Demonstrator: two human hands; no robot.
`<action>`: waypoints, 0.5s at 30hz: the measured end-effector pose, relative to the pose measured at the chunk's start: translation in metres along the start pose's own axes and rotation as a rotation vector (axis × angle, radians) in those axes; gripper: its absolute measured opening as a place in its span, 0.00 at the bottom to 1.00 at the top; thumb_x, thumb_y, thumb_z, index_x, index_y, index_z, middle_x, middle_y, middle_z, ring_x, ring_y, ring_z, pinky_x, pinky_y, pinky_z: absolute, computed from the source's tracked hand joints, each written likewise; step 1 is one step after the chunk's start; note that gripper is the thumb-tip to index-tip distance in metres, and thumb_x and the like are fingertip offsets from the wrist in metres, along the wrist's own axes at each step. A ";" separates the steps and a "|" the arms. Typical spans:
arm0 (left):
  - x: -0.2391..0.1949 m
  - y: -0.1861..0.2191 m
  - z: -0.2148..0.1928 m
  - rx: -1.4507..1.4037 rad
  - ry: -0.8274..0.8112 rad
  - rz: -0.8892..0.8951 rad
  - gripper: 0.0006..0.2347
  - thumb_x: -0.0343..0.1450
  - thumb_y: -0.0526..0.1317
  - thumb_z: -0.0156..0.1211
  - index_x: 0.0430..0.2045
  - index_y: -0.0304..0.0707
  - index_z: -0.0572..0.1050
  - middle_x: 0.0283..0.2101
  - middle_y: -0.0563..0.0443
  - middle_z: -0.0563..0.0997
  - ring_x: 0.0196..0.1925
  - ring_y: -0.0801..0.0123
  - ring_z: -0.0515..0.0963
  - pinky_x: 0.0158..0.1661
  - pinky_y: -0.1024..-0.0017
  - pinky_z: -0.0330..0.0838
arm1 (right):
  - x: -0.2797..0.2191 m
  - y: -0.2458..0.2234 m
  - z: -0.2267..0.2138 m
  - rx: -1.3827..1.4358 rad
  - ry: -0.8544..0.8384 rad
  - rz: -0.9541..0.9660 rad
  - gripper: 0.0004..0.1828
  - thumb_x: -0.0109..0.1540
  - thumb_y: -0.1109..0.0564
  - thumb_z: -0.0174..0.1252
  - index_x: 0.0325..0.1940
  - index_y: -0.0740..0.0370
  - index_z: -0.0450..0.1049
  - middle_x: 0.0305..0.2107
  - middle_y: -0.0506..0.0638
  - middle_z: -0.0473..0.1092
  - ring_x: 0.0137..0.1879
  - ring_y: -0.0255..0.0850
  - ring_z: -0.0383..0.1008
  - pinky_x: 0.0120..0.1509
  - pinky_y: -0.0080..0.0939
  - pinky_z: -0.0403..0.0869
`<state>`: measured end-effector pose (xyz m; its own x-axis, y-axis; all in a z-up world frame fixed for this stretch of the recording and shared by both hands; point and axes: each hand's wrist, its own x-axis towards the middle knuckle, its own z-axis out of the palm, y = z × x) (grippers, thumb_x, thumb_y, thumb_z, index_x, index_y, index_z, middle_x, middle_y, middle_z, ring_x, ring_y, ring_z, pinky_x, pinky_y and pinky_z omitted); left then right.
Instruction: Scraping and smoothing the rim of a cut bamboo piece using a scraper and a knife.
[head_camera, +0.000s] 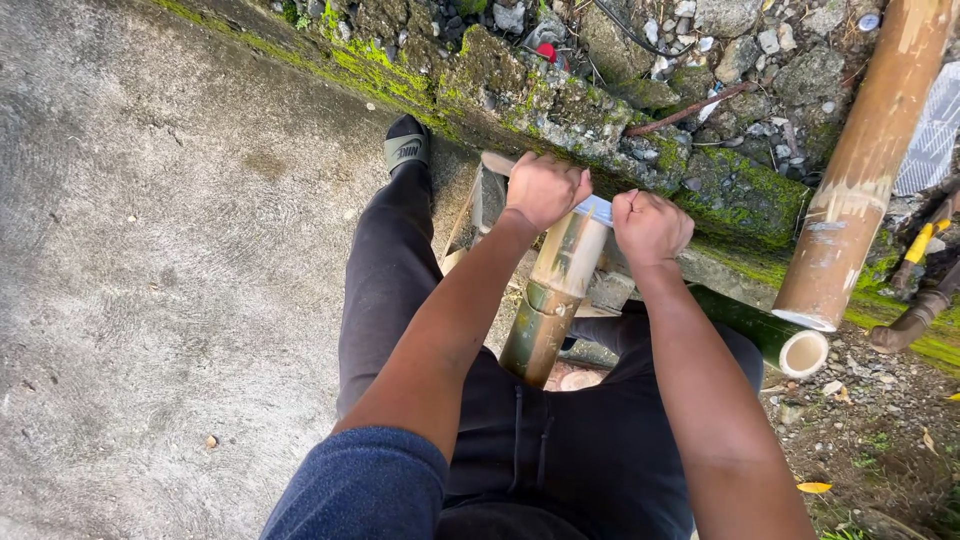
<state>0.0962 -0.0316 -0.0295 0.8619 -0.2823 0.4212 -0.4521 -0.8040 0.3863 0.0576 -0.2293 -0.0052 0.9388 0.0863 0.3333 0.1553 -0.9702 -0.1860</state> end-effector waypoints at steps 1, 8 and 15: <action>-0.003 0.001 -0.002 0.000 0.000 0.000 0.17 0.73 0.48 0.53 0.11 0.46 0.76 0.21 0.54 0.81 0.27 0.63 0.79 0.36 0.63 0.69 | -0.002 0.000 0.000 0.000 0.000 -0.001 0.22 0.65 0.54 0.55 0.16 0.58 0.70 0.18 0.52 0.72 0.20 0.48 0.71 0.27 0.49 0.68; -0.017 0.005 -0.011 -0.023 -0.021 -0.028 0.18 0.74 0.47 0.54 0.12 0.45 0.76 0.22 0.54 0.81 0.27 0.63 0.78 0.38 0.63 0.70 | -0.009 -0.008 -0.007 0.006 -0.001 -0.026 0.20 0.64 0.54 0.55 0.16 0.57 0.71 0.18 0.51 0.71 0.22 0.48 0.72 0.27 0.48 0.68; -0.035 0.013 -0.027 -0.045 -0.002 -0.025 0.16 0.72 0.47 0.57 0.11 0.45 0.75 0.20 0.54 0.79 0.25 0.63 0.77 0.34 0.61 0.68 | -0.026 -0.020 -0.017 0.023 0.007 -0.046 0.19 0.64 0.54 0.56 0.17 0.58 0.70 0.18 0.51 0.70 0.23 0.49 0.72 0.28 0.49 0.68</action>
<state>0.0538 -0.0177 -0.0175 0.8735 -0.2630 0.4096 -0.4401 -0.7864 0.4336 0.0250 -0.2162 0.0060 0.9284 0.1294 0.3484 0.2055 -0.9598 -0.1911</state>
